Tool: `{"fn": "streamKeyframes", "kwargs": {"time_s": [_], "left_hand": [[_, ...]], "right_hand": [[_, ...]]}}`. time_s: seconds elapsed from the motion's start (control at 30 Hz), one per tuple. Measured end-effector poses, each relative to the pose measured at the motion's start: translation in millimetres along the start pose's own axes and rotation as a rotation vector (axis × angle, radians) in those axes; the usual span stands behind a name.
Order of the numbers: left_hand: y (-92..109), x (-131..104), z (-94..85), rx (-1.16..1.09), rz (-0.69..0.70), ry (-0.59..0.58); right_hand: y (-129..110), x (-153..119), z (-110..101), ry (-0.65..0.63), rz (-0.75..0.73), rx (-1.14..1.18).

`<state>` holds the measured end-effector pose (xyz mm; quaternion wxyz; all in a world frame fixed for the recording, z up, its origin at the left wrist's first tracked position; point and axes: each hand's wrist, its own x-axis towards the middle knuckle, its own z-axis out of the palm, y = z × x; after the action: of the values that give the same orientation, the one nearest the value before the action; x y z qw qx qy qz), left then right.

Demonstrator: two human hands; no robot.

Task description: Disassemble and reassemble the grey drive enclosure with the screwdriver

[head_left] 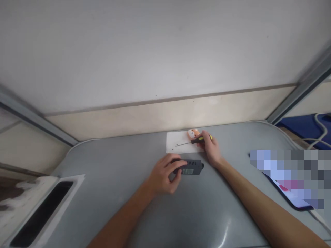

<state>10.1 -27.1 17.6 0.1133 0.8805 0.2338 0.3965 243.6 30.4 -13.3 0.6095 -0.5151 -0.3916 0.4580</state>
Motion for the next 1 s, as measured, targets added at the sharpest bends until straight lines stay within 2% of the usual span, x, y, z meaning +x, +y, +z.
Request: {"fn": "streamKeyframes", "kwargs": {"time_s": [0.1, 0.23, 0.43, 0.53, 0.63, 0.77, 0.83, 1.0], "left_hand": [[0.6, -0.6, -0.7, 0.012, 0.026, 0.004], [2.8, -1.2, -1.9, 0.012, 0.027, -0.009], [3.6, -1.1, -1.1, -0.056, -0.044, -0.002], [1.7, -1.9, 0.4, -0.124, -0.156, 0.024], [-0.9, -2.0, 2.0, -0.177, -0.382, 0.003], [-4.3, 0.2, 4.2, -0.190, -0.664, -0.046], [-5.9, 1.1, 5.5, -0.178, -0.719, -0.037], [-8.7, 0.2, 8.0, -0.137, -0.710, -0.037]], "right_hand": [[0.9, 1.4, 0.7, 0.035, 0.014, 0.005], [1.1, 1.0, 0.7, 0.068, -0.041, -0.064], [-0.3, -0.1, -0.4, 0.031, -0.041, -0.128], [-0.4, 0.3, 0.4, 0.028, -0.019, -0.106], [-0.9, 0.7, 1.8, 0.068, -0.006, -0.044], [-1.1, 3.4, 2.0, 0.158, 0.091, 0.140], [-0.6, 5.5, 1.4, 0.181, 0.118, 0.209], [0.0, 7.5, 0.9, 0.155, 0.105, 0.186]]}}
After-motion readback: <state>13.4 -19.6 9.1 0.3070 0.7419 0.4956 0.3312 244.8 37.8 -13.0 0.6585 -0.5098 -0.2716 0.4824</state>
